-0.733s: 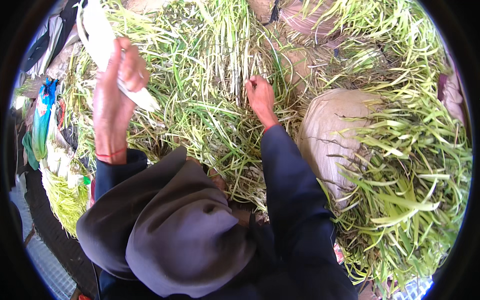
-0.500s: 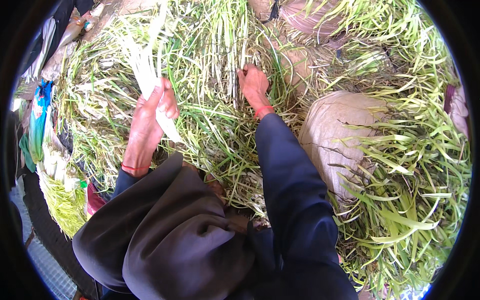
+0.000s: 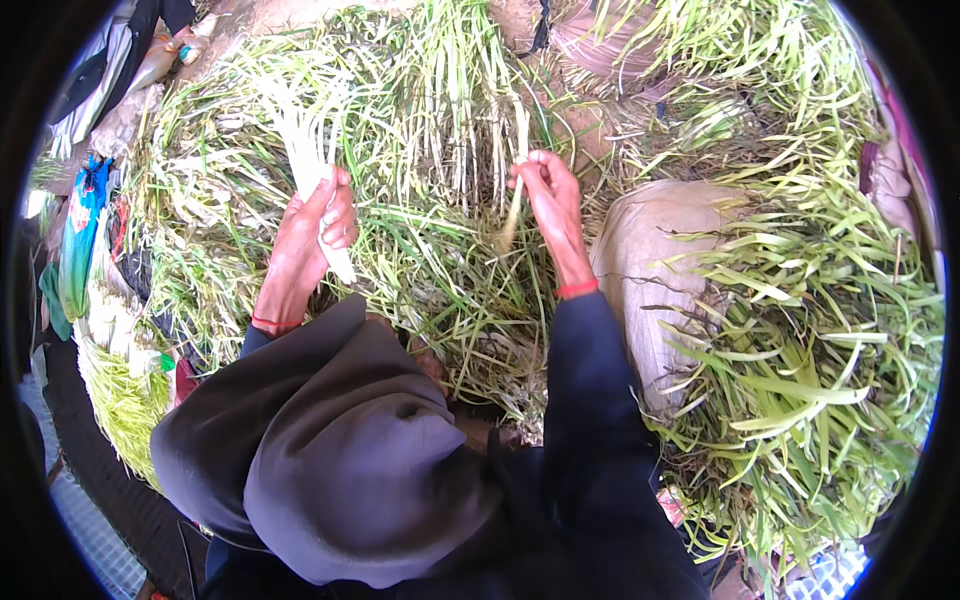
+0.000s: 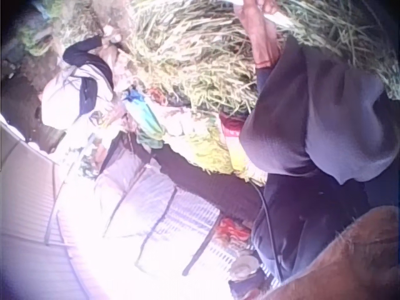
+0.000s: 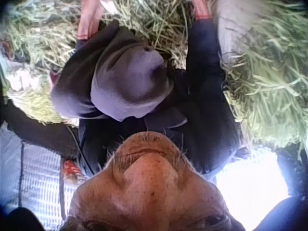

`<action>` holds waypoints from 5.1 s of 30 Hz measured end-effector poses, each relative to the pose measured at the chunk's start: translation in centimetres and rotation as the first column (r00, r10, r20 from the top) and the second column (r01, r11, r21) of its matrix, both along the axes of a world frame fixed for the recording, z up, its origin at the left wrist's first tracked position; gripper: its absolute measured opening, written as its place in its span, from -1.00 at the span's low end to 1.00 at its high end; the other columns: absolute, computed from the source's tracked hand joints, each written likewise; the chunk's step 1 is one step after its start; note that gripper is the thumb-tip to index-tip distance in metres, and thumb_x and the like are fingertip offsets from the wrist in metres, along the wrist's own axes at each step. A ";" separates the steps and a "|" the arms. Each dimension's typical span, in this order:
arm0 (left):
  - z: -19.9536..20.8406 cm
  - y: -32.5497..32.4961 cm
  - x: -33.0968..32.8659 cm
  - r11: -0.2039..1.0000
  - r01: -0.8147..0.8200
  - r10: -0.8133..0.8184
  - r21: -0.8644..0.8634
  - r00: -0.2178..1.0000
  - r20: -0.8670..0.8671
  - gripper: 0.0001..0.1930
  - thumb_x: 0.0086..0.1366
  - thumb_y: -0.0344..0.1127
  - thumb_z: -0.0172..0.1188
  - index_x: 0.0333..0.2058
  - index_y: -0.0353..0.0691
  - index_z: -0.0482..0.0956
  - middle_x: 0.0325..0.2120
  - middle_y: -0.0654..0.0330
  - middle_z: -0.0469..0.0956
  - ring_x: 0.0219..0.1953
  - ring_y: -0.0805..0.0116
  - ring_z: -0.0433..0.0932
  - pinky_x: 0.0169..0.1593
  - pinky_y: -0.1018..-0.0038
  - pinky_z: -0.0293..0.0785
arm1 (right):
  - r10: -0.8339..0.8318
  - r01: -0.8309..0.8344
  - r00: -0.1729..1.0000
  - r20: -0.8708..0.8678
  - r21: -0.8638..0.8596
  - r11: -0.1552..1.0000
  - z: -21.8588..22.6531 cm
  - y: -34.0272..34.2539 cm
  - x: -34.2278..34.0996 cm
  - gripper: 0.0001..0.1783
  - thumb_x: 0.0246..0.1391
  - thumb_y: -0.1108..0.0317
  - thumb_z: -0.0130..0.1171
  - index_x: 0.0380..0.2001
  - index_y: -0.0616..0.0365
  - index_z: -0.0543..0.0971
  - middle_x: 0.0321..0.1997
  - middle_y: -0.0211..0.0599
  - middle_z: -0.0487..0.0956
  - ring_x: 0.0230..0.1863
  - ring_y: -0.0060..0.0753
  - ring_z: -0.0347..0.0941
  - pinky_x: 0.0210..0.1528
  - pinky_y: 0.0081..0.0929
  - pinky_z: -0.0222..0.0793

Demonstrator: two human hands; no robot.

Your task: The person sits cross-legged and repeatedly picks up handfuls of long green grass, separates individual strands by hand, and places the sorted grass into a nearby sack. The person continues this process throughout the clip.

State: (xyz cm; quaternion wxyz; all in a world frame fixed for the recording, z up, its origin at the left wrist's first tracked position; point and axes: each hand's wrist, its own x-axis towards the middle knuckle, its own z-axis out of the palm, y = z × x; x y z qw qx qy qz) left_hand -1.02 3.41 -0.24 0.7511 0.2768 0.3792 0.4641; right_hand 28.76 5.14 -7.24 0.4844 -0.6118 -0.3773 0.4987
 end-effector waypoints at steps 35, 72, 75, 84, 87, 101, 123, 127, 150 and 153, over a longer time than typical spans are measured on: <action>-1.6 -3.6 2.9 0.951 0.210 -0.283 -0.226 0.886 -0.369 -0.74 0.26 -0.29 0.32 -0.16 -0.33 0.57 -0.53 0.32 0.52 -0.73 0.74 0.21 -0.67 0.72 0.07 | 0.290 -0.326 0.905 -0.311 -0.067 0.943 4.0 -11.5 -10.0 -0.65 0.39 0.16 -0.07 -0.18 0.26 0.54 -0.47 -0.44 0.50 -0.57 -0.64 0.38 -0.49 -0.65 0.30; -0.8 -4.1 3.7 0.944 0.258 -0.315 -0.205 0.889 -0.333 -0.78 0.28 -0.28 0.32 -0.20 -0.28 0.58 -0.61 0.44 0.41 -0.70 0.73 0.21 -0.65 0.69 0.06 | 0.017 -0.013 0.958 -0.286 0.017 1.000 3.4 -12.1 -10.8 -0.83 0.20 0.45 0.22 -0.20 0.33 0.57 -0.29 -0.22 0.68 -0.43 -0.62 0.54 -0.40 -0.70 0.41; -1.1 -4.0 3.6 0.940 0.261 -0.321 -0.220 0.895 -0.310 -0.79 0.27 -0.27 0.32 -0.23 -0.26 0.58 -0.63 0.46 0.39 -0.70 0.74 0.21 -0.65 0.69 0.05 | -0.045 0.039 0.930 -0.364 -0.025 0.999 3.0 -12.1 -11.1 -0.84 0.21 0.42 0.20 -0.20 0.30 0.57 -0.26 -0.23 0.68 -0.39 -0.59 0.57 -0.37 -0.70 0.41; -1.4 -4.2 3.4 0.947 0.232 -0.294 -0.221 0.904 -0.312 -0.83 0.34 -0.28 0.23 -0.24 -0.27 0.59 -0.63 0.44 0.42 -0.70 0.73 0.18 -0.64 0.70 0.07 | -0.212 0.185 0.848 -0.486 -0.104 0.977 1.5 -12.6 -11.1 -0.90 0.24 0.41 0.16 -0.24 0.20 0.58 -0.30 -0.39 0.63 -0.38 -0.65 0.54 -0.37 -0.77 0.36; -1.3 -4.1 3.4 0.952 0.198 -0.259 -0.232 0.927 -0.271 -0.80 0.36 -0.27 0.21 -0.21 -0.31 0.59 -0.58 0.39 0.49 -0.70 0.73 0.17 -0.64 0.70 0.08 | -0.198 0.189 0.821 -0.536 -0.072 0.979 1.2 -12.7 -10.0 -0.92 0.24 0.40 0.16 -0.27 0.17 0.57 -0.28 -0.41 0.63 -0.38 -0.70 0.45 -0.31 -0.76 0.36; 0.1 -3.3 1.6 0.997 0.083 -0.079 -0.001 0.938 -0.337 -0.80 0.36 -0.30 0.20 -0.20 -0.36 0.56 -0.33 0.17 0.64 -0.72 0.72 0.15 -0.66 0.72 0.09 | -0.377 0.291 0.858 -0.348 -0.275 0.917 -1.9 -17.8 -1.5 -0.82 0.26 0.22 0.19 -0.35 0.05 0.51 -0.26 -0.43 0.60 -0.24 -0.54 0.55 -0.15 -0.59 0.42; 1.0 0.4 -1.9 0.992 0.017 0.025 0.125 0.947 -0.321 -0.75 0.35 -0.29 0.20 -0.10 -0.34 0.52 -0.27 0.09 0.63 -0.72 0.74 0.15 -0.69 0.76 0.12 | 0.310 -0.014 0.829 0.465 -0.538 0.843 -0.3 -28.7 4.1 -0.63 0.22 0.07 0.18 -0.35 0.22 0.59 -0.42 -0.13 0.62 -0.46 -0.23 0.58 -0.43 -0.34 0.46; 0.2 -1.3 0.6 0.993 0.110 -0.091 0.038 0.940 -0.329 -0.67 0.33 -0.20 0.24 -0.11 -0.37 0.53 -0.29 0.11 0.64 -0.72 0.74 0.16 -0.69 0.77 0.12 | 0.423 -0.324 0.322 0.847 -0.321 0.890 3.0 -25.1 1.5 -0.76 0.16 0.21 0.21 -0.29 0.18 0.61 -0.47 -0.06 0.55 -0.46 -0.01 0.53 -0.49 -0.16 0.34; 0.3 -3.3 2.2 0.968 0.234 -0.250 -0.094 0.842 -0.478 -0.73 0.41 -0.22 0.13 -0.21 -0.33 0.64 -0.33 0.20 0.70 -0.71 0.71 0.11 -0.65 0.70 0.08 | 0.172 -0.182 0.970 -0.170 -0.045 0.982 3.6 -12.4 -10.2 -0.73 0.28 0.26 0.12 -0.19 0.27 0.62 -0.39 -0.39 0.66 -0.63 -0.79 0.25 -0.58 -0.73 0.18; 0.6 -3.5 2.4 0.970 0.221 -0.243 -0.102 0.848 -0.471 -0.70 0.41 -0.20 0.13 -0.13 -0.38 0.57 -0.27 0.14 0.68 -0.71 0.73 0.15 -0.64 0.72 0.12 | 0.156 -0.159 0.986 -0.057 -0.051 0.986 3.2 -12.9 -9.7 -0.76 0.28 0.29 0.09 -0.32 0.28 0.58 -0.36 -0.35 0.68 -0.64 -0.77 0.24 -0.59 -0.72 0.18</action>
